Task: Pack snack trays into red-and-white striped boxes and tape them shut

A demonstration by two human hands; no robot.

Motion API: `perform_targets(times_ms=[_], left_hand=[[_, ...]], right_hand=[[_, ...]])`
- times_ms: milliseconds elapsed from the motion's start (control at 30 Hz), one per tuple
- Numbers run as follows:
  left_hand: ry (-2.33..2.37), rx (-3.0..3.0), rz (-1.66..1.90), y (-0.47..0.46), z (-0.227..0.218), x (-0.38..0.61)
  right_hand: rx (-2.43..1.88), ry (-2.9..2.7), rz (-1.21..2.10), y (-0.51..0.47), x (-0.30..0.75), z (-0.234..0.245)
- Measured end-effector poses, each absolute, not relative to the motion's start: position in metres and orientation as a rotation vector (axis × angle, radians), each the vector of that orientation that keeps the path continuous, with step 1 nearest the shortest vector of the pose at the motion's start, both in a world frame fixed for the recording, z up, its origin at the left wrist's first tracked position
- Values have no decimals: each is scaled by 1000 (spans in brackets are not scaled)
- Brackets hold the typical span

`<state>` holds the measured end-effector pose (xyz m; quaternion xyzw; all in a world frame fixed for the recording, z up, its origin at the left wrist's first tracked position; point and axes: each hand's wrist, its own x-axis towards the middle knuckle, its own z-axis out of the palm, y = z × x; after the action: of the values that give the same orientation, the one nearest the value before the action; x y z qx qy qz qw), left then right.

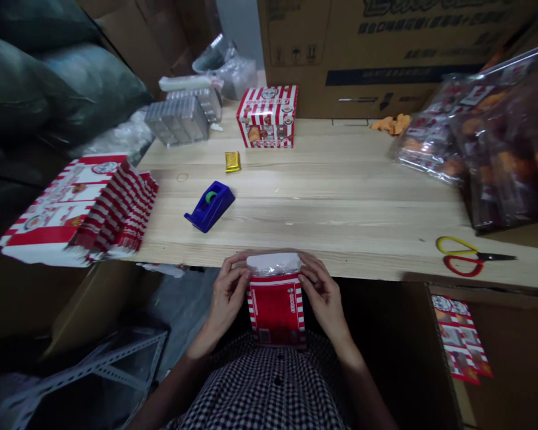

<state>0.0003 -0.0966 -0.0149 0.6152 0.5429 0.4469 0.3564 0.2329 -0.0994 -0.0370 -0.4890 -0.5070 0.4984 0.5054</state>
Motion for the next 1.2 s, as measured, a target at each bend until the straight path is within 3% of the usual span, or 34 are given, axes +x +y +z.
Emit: perform_targets(times_ms=[233,533,833,1200], left_hand=[[1375,1406,1121,-92,-20,4],[1187,1669,1002,-95,-15,-10],[1278,1245,1100,-102,-11,10],[1313,1237,1019,-88,-6,9]], right_hand=[[-1196,-1242,1182,-91,229,-44],[-1162,-1692,1313,-67,247,-14],[-1251,-1032,1399,-98,227,-35],[-1245,-1084,1377,-94,229,-33]])
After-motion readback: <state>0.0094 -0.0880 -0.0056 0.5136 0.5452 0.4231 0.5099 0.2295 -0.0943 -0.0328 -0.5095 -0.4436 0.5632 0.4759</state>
